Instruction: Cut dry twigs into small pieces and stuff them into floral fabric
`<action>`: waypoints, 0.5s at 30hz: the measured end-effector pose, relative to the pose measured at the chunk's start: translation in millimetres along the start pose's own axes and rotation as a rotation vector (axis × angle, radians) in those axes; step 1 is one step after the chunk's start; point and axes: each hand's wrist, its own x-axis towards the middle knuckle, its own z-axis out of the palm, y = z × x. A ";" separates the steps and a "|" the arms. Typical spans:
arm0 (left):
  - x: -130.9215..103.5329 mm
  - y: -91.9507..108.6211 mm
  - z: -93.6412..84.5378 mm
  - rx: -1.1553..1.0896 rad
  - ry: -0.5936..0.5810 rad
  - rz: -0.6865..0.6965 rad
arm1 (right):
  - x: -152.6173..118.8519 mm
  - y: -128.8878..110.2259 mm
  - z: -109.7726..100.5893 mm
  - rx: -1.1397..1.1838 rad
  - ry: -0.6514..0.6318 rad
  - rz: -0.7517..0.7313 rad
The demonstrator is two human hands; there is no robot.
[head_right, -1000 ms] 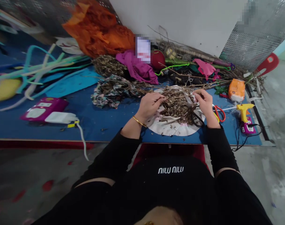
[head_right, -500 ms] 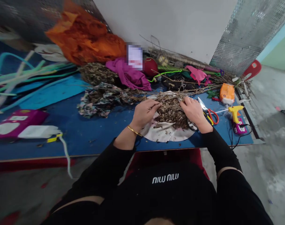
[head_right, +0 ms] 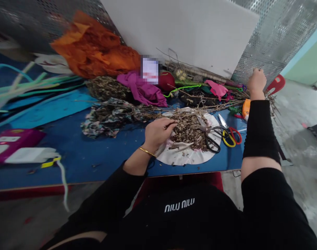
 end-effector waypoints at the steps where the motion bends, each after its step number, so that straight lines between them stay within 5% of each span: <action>1: -0.2 0.6 -0.9 0.010 -0.012 0.002 | -7.2 -3.9 4.7 -0.020 0.000 0.044; 9: 1.0 8.1 -1.3 -0.044 -0.069 0.022 | -138.8 -52.7 51.8 0.081 -0.262 -0.279; 15: 3.6 5.4 1.1 -0.069 -0.041 0.104 | -114.4 -62.2 84.3 -0.265 -0.403 -0.267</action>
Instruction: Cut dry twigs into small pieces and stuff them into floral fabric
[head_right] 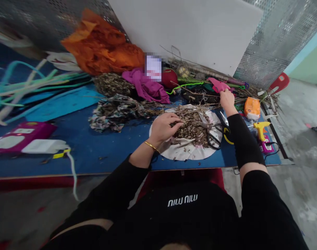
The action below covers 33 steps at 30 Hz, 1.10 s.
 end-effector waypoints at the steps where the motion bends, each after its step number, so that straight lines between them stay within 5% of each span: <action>1: 0.4 -1.2 0.1 0.005 -0.009 0.030 | 8.6 1.4 2.1 -0.038 -0.022 0.003; 9: -1.9 -5.8 2.6 0.032 0.014 0.108 | 20.9 9.5 26.1 -0.084 -0.062 -0.069; 15: -3.7 -1.2 2.6 0.041 -0.007 0.085 | 19.0 16.2 28.2 -0.074 0.087 -0.111; 22: -3.0 -5.3 2.8 0.077 -0.021 0.042 | 23.1 -2.0 19.7 -0.029 0.181 -0.179; 27: -2.8 -0.5 1.5 0.104 -0.085 0.044 | 17.4 -25.4 -14.2 0.054 0.351 -0.256; 33: -1.1 1.4 -1.2 0.148 -0.072 0.037 | 1.0 -31.0 -103.0 0.349 0.686 -0.209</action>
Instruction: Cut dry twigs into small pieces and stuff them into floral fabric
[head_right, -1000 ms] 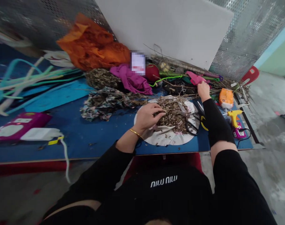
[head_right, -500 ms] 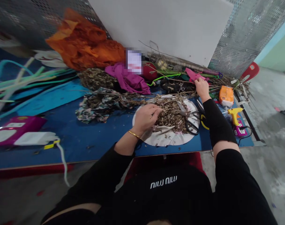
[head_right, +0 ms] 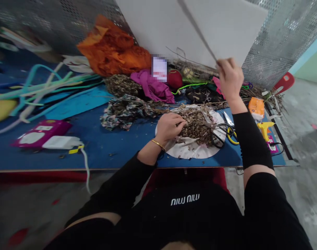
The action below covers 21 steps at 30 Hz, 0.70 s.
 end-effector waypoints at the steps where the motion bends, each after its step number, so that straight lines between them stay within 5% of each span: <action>1: 0.4 -0.3 0.1 0.008 -0.003 0.004 | 6.8 -1.7 -15.5 0.080 0.091 0.011; 6: 3.4 0.7 2.2 0.055 0.002 0.081 | 17.9 2.5 -85.6 0.497 0.546 -0.022; 9: 6.1 3.9 2.6 0.130 -0.008 0.170 | 4.5 10.5 -108.5 0.608 0.720 0.032; 16: 11.5 12.3 6.2 0.148 -0.053 0.200 | -42.8 58.5 -118.0 0.317 0.827 0.236; 21: 14.2 12.9 9.5 0.118 -0.067 0.159 | -47.4 71.3 -153.8 0.178 0.656 0.044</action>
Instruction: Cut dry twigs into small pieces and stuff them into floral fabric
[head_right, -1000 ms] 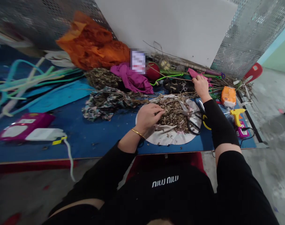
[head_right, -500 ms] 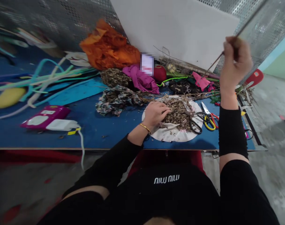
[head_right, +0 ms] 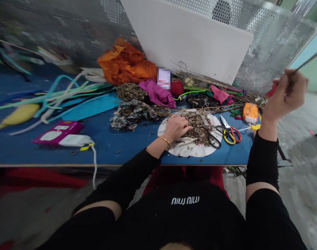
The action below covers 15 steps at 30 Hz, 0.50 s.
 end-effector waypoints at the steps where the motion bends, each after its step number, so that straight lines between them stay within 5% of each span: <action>1: 0.5 -0.2 -1.1 0.004 0.007 -0.001 | 4.3 -6.2 -3.1 -0.080 -0.072 -0.072; 7: 0.9 -2.8 -26.2 -0.225 0.187 -0.128 | -7.2 -47.5 -0.8 -0.546 -0.514 -0.215; 12: 4.6 -10.5 -66.6 -0.791 0.452 -0.248 | -40.8 -41.6 -11.7 -0.555 -0.679 -0.205; 15: 13.0 -11.4 -90.3 -0.926 0.569 -0.245 | -55.3 -36.8 -21.4 -0.539 -0.759 -0.198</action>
